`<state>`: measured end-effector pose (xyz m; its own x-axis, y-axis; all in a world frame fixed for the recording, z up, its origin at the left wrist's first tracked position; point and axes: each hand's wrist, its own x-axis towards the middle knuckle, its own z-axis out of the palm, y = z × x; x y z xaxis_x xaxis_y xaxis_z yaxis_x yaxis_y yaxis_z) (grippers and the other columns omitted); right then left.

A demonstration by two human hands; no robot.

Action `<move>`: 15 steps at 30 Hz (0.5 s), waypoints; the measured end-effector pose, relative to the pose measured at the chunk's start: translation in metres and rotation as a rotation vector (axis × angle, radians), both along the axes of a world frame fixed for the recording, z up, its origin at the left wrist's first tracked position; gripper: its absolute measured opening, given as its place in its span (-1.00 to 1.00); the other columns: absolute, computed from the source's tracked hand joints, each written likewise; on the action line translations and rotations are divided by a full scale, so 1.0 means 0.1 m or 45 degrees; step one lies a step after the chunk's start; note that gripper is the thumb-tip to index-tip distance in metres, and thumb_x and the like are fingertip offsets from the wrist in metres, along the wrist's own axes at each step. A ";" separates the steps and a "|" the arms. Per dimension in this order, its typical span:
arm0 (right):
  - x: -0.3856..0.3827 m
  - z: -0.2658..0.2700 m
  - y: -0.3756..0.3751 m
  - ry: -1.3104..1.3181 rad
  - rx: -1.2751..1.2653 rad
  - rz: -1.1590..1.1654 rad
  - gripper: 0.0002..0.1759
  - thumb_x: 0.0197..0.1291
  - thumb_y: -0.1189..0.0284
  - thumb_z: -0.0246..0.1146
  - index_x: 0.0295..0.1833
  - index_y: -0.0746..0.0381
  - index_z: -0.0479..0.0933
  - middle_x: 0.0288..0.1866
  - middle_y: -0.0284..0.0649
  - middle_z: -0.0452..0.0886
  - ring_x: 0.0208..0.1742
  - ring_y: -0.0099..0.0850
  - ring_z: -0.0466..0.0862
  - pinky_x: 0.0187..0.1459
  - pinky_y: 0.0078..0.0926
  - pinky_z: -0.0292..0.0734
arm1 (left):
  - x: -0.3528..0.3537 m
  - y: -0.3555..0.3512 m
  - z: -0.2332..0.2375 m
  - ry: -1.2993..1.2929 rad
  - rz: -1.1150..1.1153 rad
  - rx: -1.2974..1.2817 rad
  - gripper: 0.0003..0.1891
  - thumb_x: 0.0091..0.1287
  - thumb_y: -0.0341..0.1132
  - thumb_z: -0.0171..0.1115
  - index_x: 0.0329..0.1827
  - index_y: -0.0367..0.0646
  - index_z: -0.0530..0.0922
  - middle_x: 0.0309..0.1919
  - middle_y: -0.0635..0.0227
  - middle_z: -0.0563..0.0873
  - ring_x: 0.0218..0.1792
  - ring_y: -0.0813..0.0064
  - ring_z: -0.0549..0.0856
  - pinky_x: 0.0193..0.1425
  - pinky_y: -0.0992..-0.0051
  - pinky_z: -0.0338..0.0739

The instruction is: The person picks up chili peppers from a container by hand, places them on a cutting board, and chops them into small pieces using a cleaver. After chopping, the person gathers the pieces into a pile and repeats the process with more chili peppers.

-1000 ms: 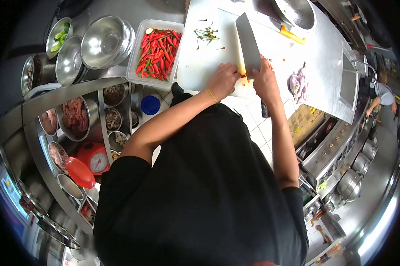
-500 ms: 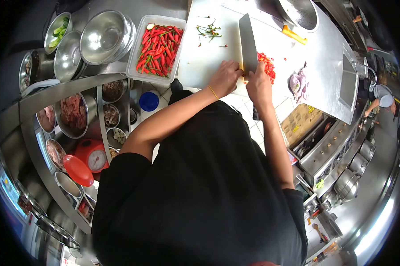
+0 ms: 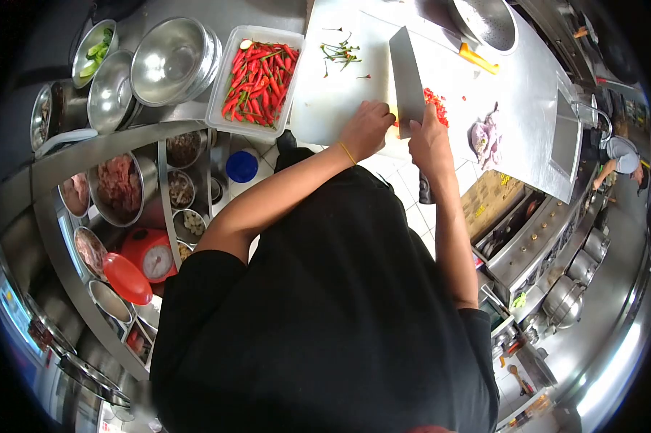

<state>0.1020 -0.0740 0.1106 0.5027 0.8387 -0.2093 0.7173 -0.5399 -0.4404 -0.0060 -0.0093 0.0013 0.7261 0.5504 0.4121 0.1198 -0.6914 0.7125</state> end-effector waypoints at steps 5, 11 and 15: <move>-0.06 -0.09 0.08 -0.014 -0.037 -0.109 -0.75 0.25 0.52 0.10 -0.05 0.39 0.24 -0.35 0.29 0.59 -0.25 0.23 0.61 -0.21 0.12 0.45 | 0.00 -0.01 0.01 -0.020 -0.009 -0.041 -0.80 -0.08 -0.62 0.19 -0.36 -0.22 0.61 -0.34 0.26 0.55 -0.11 0.25 0.53 0.03 0.31 0.38; -0.02 -0.09 -0.02 0.058 -0.006 -0.094 -0.72 0.24 0.51 0.10 -0.01 0.40 0.24 -0.36 0.32 0.58 -0.25 0.26 0.60 -0.21 0.13 0.45 | 0.00 -0.01 0.03 0.003 0.014 -0.012 -0.80 -0.05 -0.62 0.18 -0.35 -0.21 0.61 -0.35 0.27 0.55 -0.12 0.25 0.53 0.01 0.32 0.37; 0.02 -0.19 0.05 0.058 0.034 -0.152 -0.71 0.24 0.51 0.11 0.00 0.40 0.26 -0.35 0.31 0.58 -0.24 0.25 0.61 -0.22 0.10 0.45 | 0.01 -0.01 0.01 -0.029 -0.015 -0.035 -0.80 -0.03 -0.61 0.17 -0.34 -0.21 0.60 -0.34 0.28 0.54 -0.12 0.25 0.52 0.00 0.32 0.37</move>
<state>0.1038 -0.0694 0.0920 0.5902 0.7788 -0.2123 0.6275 -0.6081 -0.4863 -0.0052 -0.0103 0.0019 0.7235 0.5529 0.4133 0.0953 -0.6730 0.7335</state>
